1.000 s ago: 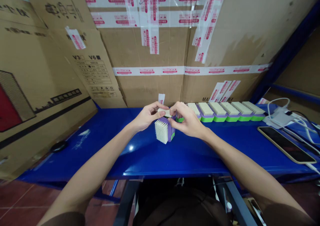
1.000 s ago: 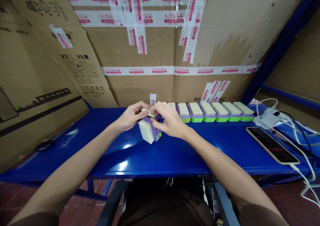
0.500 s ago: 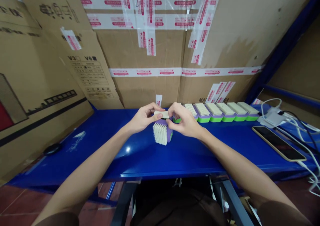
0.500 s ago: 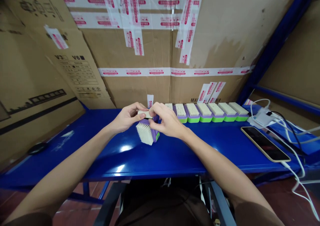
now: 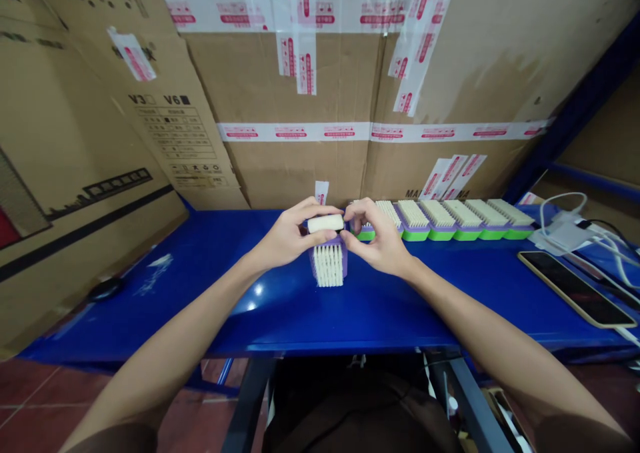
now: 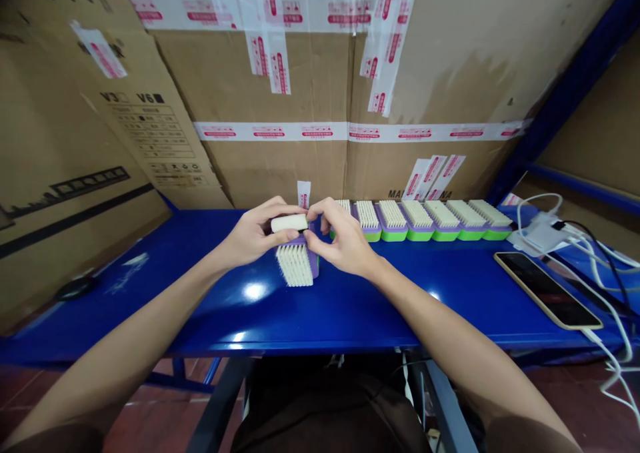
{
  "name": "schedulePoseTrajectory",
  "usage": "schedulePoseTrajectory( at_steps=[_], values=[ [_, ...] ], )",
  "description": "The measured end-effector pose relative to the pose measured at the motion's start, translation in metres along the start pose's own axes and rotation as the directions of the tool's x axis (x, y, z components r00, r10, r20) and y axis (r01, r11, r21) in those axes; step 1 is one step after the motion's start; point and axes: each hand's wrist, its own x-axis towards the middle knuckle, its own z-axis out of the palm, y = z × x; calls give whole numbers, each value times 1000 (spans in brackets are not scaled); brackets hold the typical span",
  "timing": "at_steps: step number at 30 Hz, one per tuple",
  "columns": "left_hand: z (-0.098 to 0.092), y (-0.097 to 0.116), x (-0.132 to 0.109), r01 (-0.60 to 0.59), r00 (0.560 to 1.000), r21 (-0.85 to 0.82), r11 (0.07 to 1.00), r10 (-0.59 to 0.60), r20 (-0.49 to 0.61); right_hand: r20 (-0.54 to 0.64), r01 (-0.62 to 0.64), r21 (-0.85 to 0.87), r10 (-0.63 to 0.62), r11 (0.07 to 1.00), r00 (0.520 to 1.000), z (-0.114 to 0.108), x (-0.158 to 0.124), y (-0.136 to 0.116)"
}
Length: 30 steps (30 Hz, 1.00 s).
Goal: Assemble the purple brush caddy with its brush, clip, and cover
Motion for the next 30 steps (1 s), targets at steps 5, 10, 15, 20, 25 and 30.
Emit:
schedulePoseTrajectory(
  at_steps=[5,10,15,20,25,30],
  values=[
    [7,3,-1,-55,997,11,998,56,-50,-34,-121,168,129,978,991,9,-1,4],
    [14,6,-1,-88,992,41,995,91,-88,-25,-205,201,214,958,976,14,0,2],
    [17,4,-1,-131,984,60,990,137,-112,-45,-208,174,219,962,975,17,1,-4],
    [21,2,-2,-136,982,107,985,148,-121,-28,-220,162,227,962,973,16,2,-3],
    [24,2,-2,-135,979,141,981,154,-136,-28,-218,161,225,963,974,16,2,1],
    [26,-1,-3,-120,974,152,981,146,-174,-45,-213,148,222,966,974,19,2,3]
  ],
)
